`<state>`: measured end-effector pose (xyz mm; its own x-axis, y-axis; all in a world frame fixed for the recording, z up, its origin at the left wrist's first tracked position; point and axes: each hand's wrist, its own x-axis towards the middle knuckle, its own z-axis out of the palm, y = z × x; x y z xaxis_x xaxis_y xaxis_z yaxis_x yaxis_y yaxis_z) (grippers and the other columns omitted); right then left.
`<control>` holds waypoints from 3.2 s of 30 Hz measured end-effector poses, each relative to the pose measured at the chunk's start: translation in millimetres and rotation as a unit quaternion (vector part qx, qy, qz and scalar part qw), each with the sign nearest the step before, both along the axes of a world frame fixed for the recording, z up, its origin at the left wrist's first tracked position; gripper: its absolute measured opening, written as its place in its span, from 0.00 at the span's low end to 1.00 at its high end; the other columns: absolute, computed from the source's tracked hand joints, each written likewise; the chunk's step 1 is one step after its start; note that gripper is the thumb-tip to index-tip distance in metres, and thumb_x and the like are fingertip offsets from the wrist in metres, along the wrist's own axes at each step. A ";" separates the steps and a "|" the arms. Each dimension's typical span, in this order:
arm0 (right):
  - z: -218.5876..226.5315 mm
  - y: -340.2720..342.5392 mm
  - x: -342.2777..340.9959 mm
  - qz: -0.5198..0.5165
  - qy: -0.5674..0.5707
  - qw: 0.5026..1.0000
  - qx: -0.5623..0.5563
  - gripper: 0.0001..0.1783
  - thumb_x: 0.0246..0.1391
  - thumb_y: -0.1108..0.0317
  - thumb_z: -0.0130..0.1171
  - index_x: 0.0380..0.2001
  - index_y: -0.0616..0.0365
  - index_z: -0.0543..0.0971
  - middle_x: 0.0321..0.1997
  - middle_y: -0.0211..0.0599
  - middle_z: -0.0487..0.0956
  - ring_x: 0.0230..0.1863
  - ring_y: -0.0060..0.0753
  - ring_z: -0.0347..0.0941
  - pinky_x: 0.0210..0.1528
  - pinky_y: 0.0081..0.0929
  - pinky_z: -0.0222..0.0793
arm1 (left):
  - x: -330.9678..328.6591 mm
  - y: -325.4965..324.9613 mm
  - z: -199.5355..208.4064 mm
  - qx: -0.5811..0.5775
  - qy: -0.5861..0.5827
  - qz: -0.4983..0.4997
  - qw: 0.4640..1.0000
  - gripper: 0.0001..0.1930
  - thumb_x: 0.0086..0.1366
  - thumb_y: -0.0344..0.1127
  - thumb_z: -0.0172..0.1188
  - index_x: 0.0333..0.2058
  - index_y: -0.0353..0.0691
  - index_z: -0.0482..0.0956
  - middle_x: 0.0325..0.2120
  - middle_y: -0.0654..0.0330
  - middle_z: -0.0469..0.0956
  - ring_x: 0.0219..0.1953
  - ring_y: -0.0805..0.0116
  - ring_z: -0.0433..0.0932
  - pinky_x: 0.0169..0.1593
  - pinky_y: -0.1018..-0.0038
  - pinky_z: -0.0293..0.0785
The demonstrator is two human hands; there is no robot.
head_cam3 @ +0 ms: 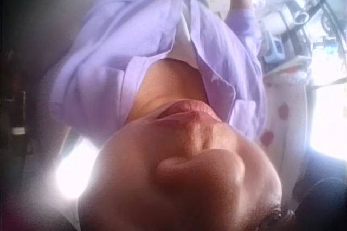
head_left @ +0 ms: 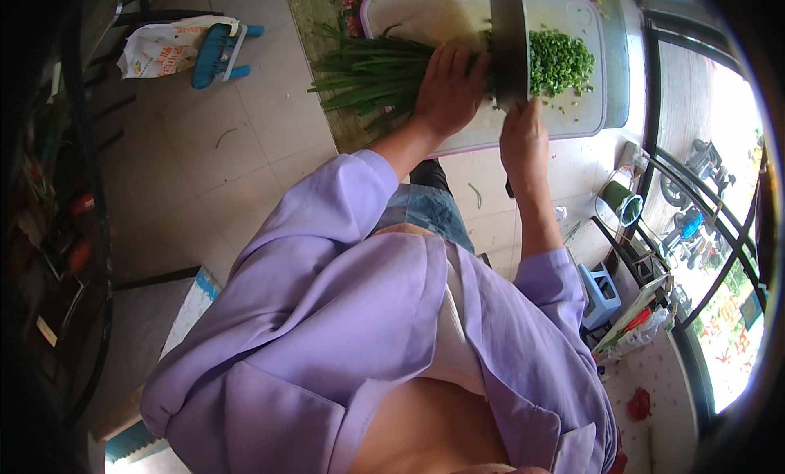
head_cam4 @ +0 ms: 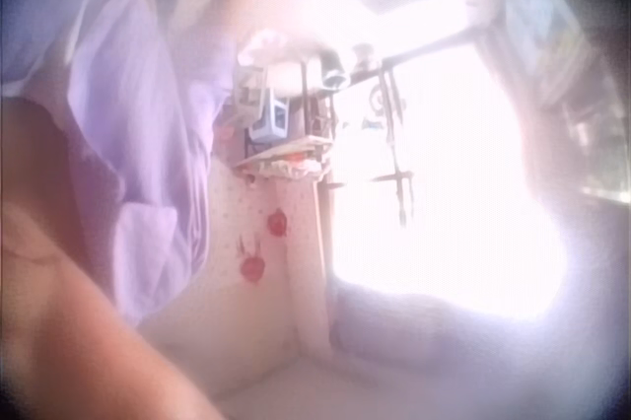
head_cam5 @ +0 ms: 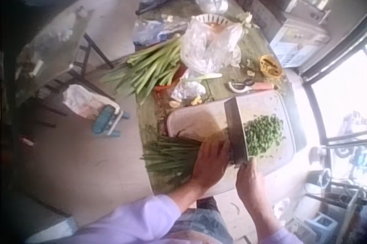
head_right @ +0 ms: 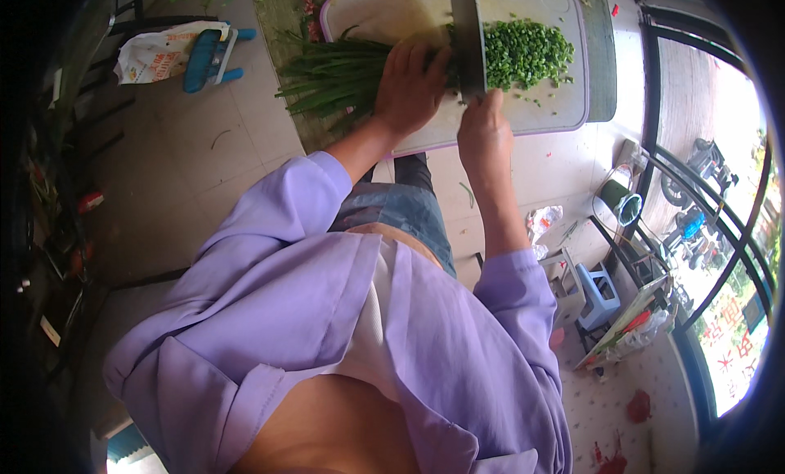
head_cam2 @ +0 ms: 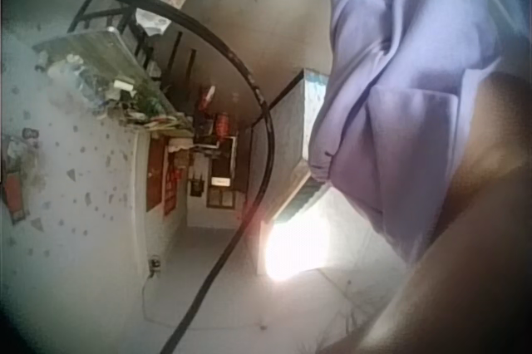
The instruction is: The person chops green onions on a cutting board using a cleaver, then transfers the chopped pieces into a metal bowl. The person repeats the chopping process with another bunch of green onions.
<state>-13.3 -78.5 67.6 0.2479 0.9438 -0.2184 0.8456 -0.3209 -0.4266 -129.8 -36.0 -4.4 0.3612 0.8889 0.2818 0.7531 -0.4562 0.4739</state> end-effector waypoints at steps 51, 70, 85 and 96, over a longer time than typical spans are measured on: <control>-6.1 14.8 99.1 0.111 0.081 0.990 -0.028 0.10 0.56 0.65 0.46 0.33 0.61 0.62 0.23 0.61 0.74 0.28 0.67 0.70 0.29 0.56 0.65 | 60.9 1.4 7.8 -0.018 0.228 0.124 0.965 0.32 0.52 0.38 0.54 0.55 0.32 0.59 0.44 0.52 0.64 0.49 0.58 0.63 0.58 0.61 0.53; -3.0 18.4 102.6 0.144 0.063 0.988 -0.004 0.09 0.56 0.68 0.46 0.31 0.64 0.62 0.19 0.62 0.72 0.24 0.65 0.69 0.24 0.53 0.63 | 37.6 -10.4 0.0 -0.012 0.120 0.084 0.989 0.31 0.55 0.40 0.53 0.56 0.31 0.58 0.50 0.48 0.61 0.56 0.52 0.58 0.62 0.60 0.51; 42.2 1.0 80.6 0.134 0.048 0.989 -0.043 0.08 0.57 0.69 0.44 0.33 0.64 0.62 0.20 0.62 0.72 0.24 0.66 0.69 0.24 0.52 0.64 | 37.8 -10.3 -5.0 -0.024 0.060 0.108 0.992 0.25 0.60 0.40 0.50 0.56 0.39 0.62 0.49 0.53 0.64 0.54 0.55 0.62 0.60 0.63 0.54; 30.1 5.7 70.5 0.175 -0.024 0.981 -0.084 0.08 0.56 0.68 0.42 0.34 0.62 0.60 0.20 0.60 0.73 0.25 0.65 0.71 0.26 0.52 0.67 | 36.7 -8.4 -2.7 -0.052 0.043 0.101 0.993 0.24 0.60 0.40 0.50 0.55 0.40 0.63 0.50 0.55 0.64 0.55 0.57 0.61 0.59 0.63 0.56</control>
<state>57.2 -72.8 97.6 -0.0709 0.9248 -0.3738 0.9344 -0.0696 -0.3494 -93.1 -44.3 -7.1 0.1904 0.9685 0.1603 0.8643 -0.2428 0.4405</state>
